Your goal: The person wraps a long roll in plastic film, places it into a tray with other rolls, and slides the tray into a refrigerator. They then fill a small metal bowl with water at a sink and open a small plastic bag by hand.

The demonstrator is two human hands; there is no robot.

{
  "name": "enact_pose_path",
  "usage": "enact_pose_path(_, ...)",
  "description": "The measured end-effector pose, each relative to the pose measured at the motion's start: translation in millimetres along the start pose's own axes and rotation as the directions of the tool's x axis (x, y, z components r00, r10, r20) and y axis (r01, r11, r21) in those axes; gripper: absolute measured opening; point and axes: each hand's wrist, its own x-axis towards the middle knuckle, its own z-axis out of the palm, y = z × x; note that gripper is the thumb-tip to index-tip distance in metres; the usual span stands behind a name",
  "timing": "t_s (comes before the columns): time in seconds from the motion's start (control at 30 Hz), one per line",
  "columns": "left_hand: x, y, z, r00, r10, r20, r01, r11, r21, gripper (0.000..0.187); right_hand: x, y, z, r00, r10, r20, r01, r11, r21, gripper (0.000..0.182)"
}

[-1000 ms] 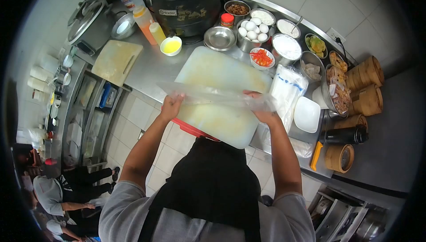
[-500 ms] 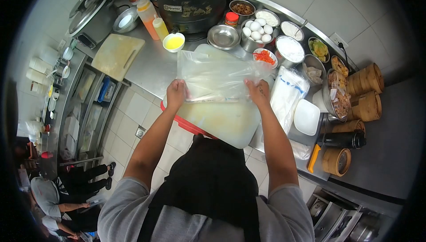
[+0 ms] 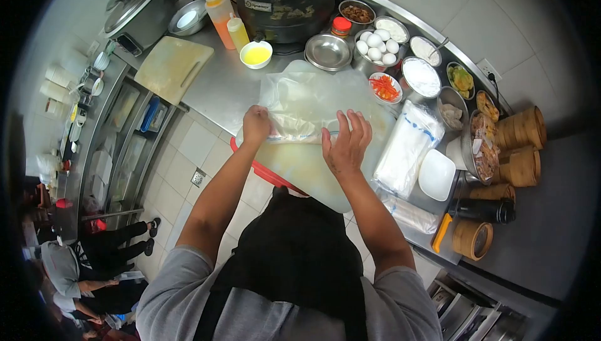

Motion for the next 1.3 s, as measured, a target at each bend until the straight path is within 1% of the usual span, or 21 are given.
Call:
enact_pose_path(0.07, 4.4, -5.9, 3.5, 0.999, 0.016, -0.037, -0.013, 0.997, 0.073, 0.016, -3.1, 5.0, 4.4, 0.998, 0.013, -0.06, -0.011, 1.0, 0.022, 0.039)
enact_pose_path(0.1, 4.1, -5.1, 3.6, 0.999, 0.016, -0.037, -0.013, 0.997, 0.074, 0.016, -10.5, 15.1, 10.0, 0.974, -0.108, 0.199, 0.069, 0.979, 0.194, 0.036)
enact_pose_path(0.13, 2.8, -2.2, 3.2, 1.0, 0.004, -0.029, -0.002, 0.997, 0.073, 0.016, -14.5, 21.2, 13.0, 0.87, -0.26, 0.418, 0.096, 0.922, 0.375, 0.032)
enact_pose_path(0.17, 1.0, 0.8, 3.1, 1.0, -0.007, -0.02, 0.009, 0.997, 0.073, 0.017, -19.5, 26.4, 15.7, 0.871, -0.259, 0.419, 0.094, 0.923, 0.374, 0.032)
enact_pose_path(0.23, -4.3, 10.3, 3.4, 1.0, -0.014, -0.025, 0.016, 0.998, 0.059, 0.017, -22.0, 32.7, 17.8, 0.752, -0.271, 0.601, 0.034, 0.927, 0.375, 0.031)
enact_pose_path(0.3, -5.7, 12.7, 3.1, 0.999, -0.025, -0.041, 0.026, 0.999, 0.041, 0.017, -24.5, 42.6, 18.4, 0.754, -0.222, 0.618, -0.007, 0.938, 0.346, 0.03)
enact_pose_path(0.33, -4.8, 11.4, 3.1, 0.998, 0.018, -0.057, -0.013, 0.996, 0.092, 0.017, -26.2, 47.7, 19.1, 0.754, -0.17, 0.635, -0.053, 0.947, 0.316, 0.029)
enact_pose_path(0.4, 0.5, 1.8, 4.1, 0.996, 0.057, -0.071, -0.046, 0.989, 0.143, 0.018, -32.0, 57.2, 20.3, 0.758, -0.164, 0.631, -0.057, 0.947, 0.315, 0.029)
enact_pose_path(0.47, 11.5, -16.9, 8.6, 0.963, 0.241, -0.118, -0.186, 0.917, 0.354, 0.018, -34.4, 62.4, 19.0, 0.764, -0.152, 0.627, -0.064, 0.949, 0.309, 0.03)
enact_pose_path(0.6, 4.9, -4.2, 5.0, 0.962, 0.255, -0.101, -0.194, 0.893, 0.407, 0.014, -33.5, 69.3, 17.5, 0.758, -0.12, 0.641, -0.096, 0.951, 0.293, 0.029)
enact_pose_path(0.7, -2.5, 13.1, -0.9, 0.974, 0.18, -0.137, -0.105, 0.895, 0.434, 0.013, -31.4, 71.1, 16.1, 0.753, -0.118, 0.647, -0.107, 0.949, 0.298, 0.028)
enact_pose_path(0.73, -9.6, 21.3, -4.0, 0.891, 0.441, -0.112, -0.348, 0.82, 0.455, 0.015, -29.1, 70.0, 15.3, 0.748, -0.114, 0.654, -0.119, 0.946, 0.301, 0.028)
enact_pose_path(0.77, -16.7, 26.5, -6.2, 0.74, 0.667, -0.081, -0.563, 0.681, 0.469, 0.018, -27.0, 69.0, 15.4, 0.749, -0.11, 0.653, -0.123, 0.946, 0.301, 0.028)
enact_pose_path(0.8, -25.0, 26.6, -6.5, 0.742, 0.666, -0.077, -0.562, 0.681, 0.47, 0.018, -25.6, 67.4, 15.4, 0.76, -0.119, 0.64, -0.12, 0.941, 0.317, 0.027)
enact_pose_path(0.83, -34.5, 25.5, -6.2, 0.67, 0.711, 0.212, -0.721, 0.556, 0.413, 0.022, -25.6, 65.8, 16.0, 0.769, -0.128, 0.627, -0.116, 0.935, 0.334, 0.027)
enact_pose_path(0.87, -41.9, 25.4, -6.1, 0.528, 0.703, 0.477, -0.849, 0.434, 0.301, 0.026, -25.3, 64.3, 17.5, 0.768, -0.128, 0.628, -0.117, 0.935, 0.335, 0.027)
enact_pose_path(0.9, -48.0, 25.6, -6.1, 0.529, 0.703, 0.476, -0.849, 0.434, 0.302, 0.026, -24.8, 62.5, 19.0, 0.772, -0.139, 0.62, -0.118, 0.927, 0.355, 0.027)
enact_pose_path(0.97, -57.1, 26.1, -5.2, 0.567, 0.504, 0.652, -0.814, 0.466, 0.348, 0.025, -24.4, 60.3, 20.9, 0.776, -0.151, 0.612, -0.118, 0.919, 0.376, 0.027)
enact_pose_path(1.0, -57.8, 25.9, -5.7, 0.604, 0.482, 0.635, -0.791, 0.461, 0.403, 0.025, -24.1, 60.0, 21.4, 0.767, -0.151, 0.624, -0.126, 0.918, 0.376, 0.027)
enact_pose_path(1.17, -46.7, 13.0, -4.8, 0.596, 0.496, 0.631, -0.8, 0.433, 0.415, 0.027, -21.5, 60.2, 21.2, 0.74, -0.159, 0.654, -0.107, 0.932, 0.347, 0.026)
enact_pose_path(1.3, -40.6, 10.4, -3.7, 0.608, 0.473, 0.638, -0.791, 0.433, 0.432, 0.022, -19.7, 61.9, 19.9, 0.71, -0.089, 0.698, -0.196, 0.928, 0.318, 0.026)
